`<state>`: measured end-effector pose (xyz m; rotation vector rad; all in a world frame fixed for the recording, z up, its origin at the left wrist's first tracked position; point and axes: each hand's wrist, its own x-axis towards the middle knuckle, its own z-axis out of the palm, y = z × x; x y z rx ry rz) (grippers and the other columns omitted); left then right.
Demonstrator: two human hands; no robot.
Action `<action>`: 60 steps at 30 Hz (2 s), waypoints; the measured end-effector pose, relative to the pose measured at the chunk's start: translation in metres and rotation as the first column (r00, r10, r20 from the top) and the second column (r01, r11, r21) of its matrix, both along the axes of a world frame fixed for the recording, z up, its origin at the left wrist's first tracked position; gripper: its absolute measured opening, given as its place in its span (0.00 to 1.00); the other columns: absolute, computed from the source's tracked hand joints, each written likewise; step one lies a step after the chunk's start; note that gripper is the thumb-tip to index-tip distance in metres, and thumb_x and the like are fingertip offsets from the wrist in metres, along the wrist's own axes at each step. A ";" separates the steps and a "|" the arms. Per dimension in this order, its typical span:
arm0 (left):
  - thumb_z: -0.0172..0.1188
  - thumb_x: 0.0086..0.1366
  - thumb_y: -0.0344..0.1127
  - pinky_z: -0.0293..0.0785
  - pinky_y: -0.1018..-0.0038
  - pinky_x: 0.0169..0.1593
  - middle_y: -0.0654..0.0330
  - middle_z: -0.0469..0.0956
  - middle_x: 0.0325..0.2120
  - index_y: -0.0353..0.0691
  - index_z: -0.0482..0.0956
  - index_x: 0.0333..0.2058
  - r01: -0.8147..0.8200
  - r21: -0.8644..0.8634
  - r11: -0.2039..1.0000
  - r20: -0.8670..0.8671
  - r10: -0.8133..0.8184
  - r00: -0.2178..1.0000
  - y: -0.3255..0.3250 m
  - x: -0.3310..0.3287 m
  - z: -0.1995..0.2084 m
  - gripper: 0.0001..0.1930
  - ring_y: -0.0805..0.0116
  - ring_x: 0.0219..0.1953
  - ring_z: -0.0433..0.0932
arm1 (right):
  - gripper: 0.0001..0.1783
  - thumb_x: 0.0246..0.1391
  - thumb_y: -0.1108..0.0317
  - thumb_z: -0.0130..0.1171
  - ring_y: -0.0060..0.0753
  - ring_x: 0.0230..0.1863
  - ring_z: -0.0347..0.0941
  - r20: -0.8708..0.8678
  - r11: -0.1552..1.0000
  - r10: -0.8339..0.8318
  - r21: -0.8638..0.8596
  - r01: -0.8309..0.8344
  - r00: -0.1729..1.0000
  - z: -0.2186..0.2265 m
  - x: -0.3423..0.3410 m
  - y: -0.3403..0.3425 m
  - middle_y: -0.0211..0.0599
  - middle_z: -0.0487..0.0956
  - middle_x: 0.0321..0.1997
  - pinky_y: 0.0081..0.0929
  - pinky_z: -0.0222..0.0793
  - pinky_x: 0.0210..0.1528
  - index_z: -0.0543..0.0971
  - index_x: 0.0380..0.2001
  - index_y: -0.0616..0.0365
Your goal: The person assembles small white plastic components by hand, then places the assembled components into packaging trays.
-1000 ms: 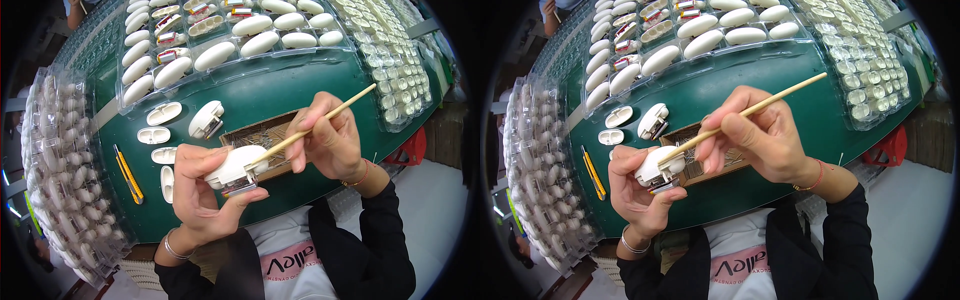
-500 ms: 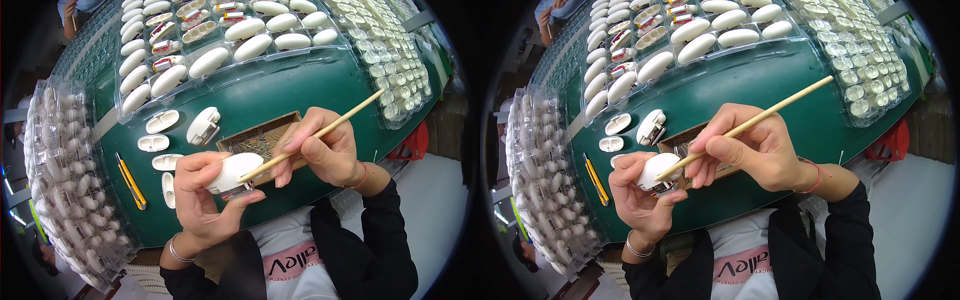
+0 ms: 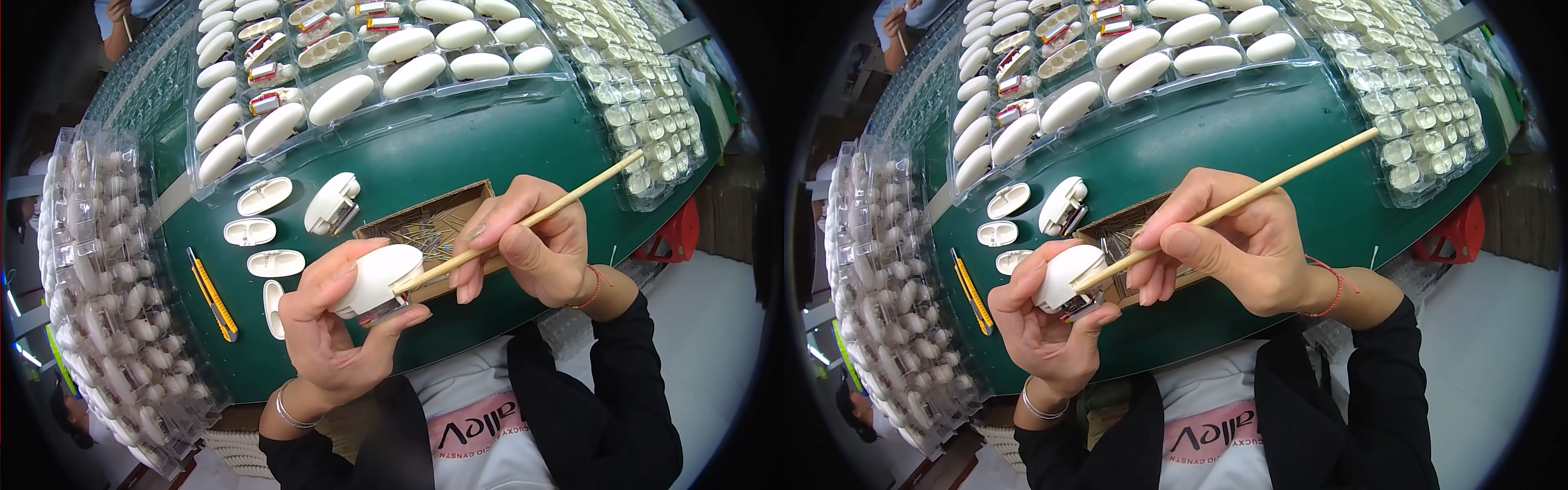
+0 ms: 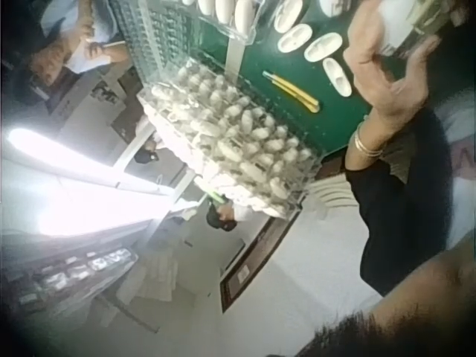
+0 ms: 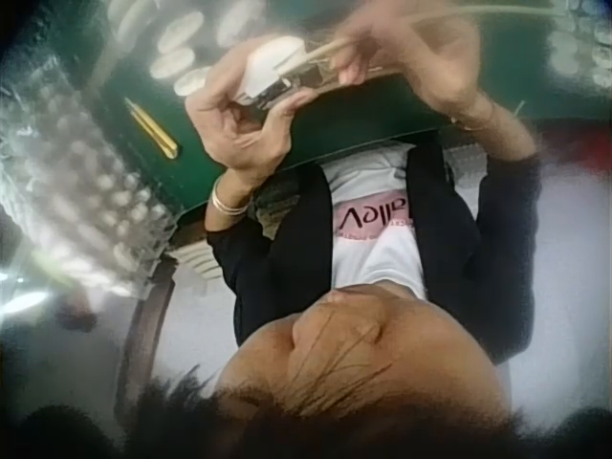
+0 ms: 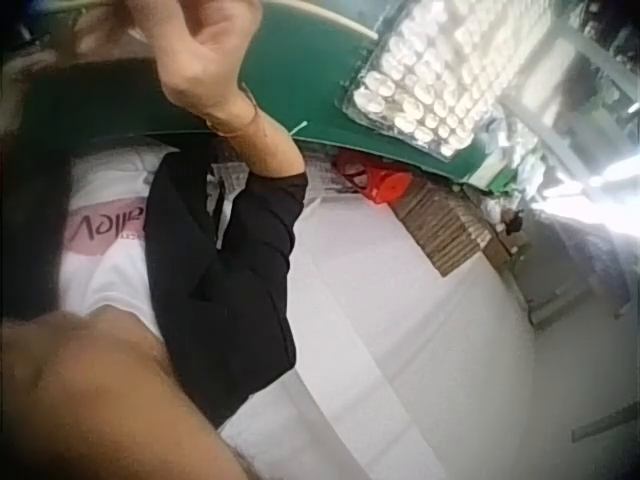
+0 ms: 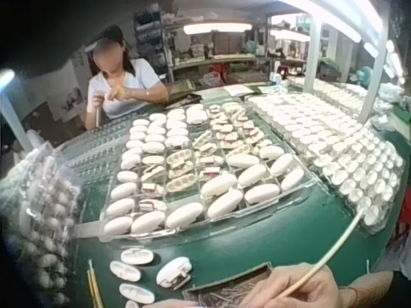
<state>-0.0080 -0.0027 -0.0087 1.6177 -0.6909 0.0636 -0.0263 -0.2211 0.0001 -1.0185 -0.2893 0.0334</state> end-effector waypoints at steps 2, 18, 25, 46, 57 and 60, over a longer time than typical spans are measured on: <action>0.73 0.49 0.23 0.76 0.67 0.50 0.38 0.73 0.47 0.38 0.60 0.53 -0.001 0.000 1.000 0.007 0.001 1.000 0.001 0.001 0.000 0.37 0.54 0.49 0.77 | 0.10 0.65 0.71 0.48 0.34 0.31 0.81 -0.032 1.000 -0.011 0.002 0.011 0.999 0.001 0.000 0.000 0.51 0.80 0.33 0.24 0.78 0.33 0.72 0.40 0.71; 0.73 0.49 0.23 0.78 0.68 0.47 0.39 0.72 0.47 0.37 0.59 0.54 0.015 0.023 1.000 0.018 -0.015 1.000 0.000 -0.001 -0.002 0.36 0.55 0.47 0.77 | 0.09 0.65 0.72 0.49 0.31 0.29 0.80 -0.043 0.999 -0.030 0.009 0.031 0.999 -0.006 -0.002 0.004 0.51 0.80 0.32 0.23 0.78 0.32 0.72 0.40 0.71; 0.71 0.50 0.21 0.79 0.67 0.48 0.38 0.71 0.48 0.35 0.59 0.53 -0.024 -0.060 0.998 -0.087 0.019 0.996 -0.001 0.002 -0.001 0.35 0.55 0.48 0.77 | 0.11 0.66 0.71 0.47 0.35 0.26 0.80 0.021 0.987 -0.023 0.162 0.020 1.000 -0.004 -0.004 0.004 0.53 0.80 0.30 0.26 0.79 0.30 0.72 0.42 0.70; 0.73 0.49 0.24 0.78 0.68 0.47 0.39 0.72 0.48 0.38 0.59 0.54 0.036 0.042 0.998 0.005 -0.036 0.999 0.001 -0.002 0.003 0.37 0.54 0.47 0.77 | 0.09 0.64 0.74 0.50 0.34 0.31 0.80 0.008 0.998 -0.066 -0.019 0.066 0.998 0.000 -0.007 0.005 0.52 0.80 0.33 0.24 0.79 0.32 0.73 0.40 0.72; 0.72 0.51 0.24 0.80 0.69 0.48 0.37 0.70 0.48 0.37 0.57 0.53 0.051 -0.083 0.995 -0.151 -0.063 0.987 0.002 0.002 0.000 0.36 0.57 0.49 0.76 | 0.15 0.69 0.64 0.41 0.32 0.27 0.78 -0.007 0.979 -0.029 0.203 0.029 1.000 -0.005 0.009 -0.005 0.51 0.78 0.30 0.24 0.77 0.31 0.69 0.45 0.68; 0.72 0.51 0.24 0.79 0.69 0.48 0.37 0.70 0.49 0.38 0.57 0.53 0.064 -0.102 0.993 -0.119 -0.076 0.990 0.000 0.002 0.000 0.36 0.57 0.49 0.76 | 0.16 0.69 0.64 0.41 0.30 0.29 0.78 0.044 0.979 -0.059 0.199 0.049 0.997 -0.005 0.010 -0.005 0.49 0.79 0.32 0.22 0.76 0.33 0.70 0.45 0.68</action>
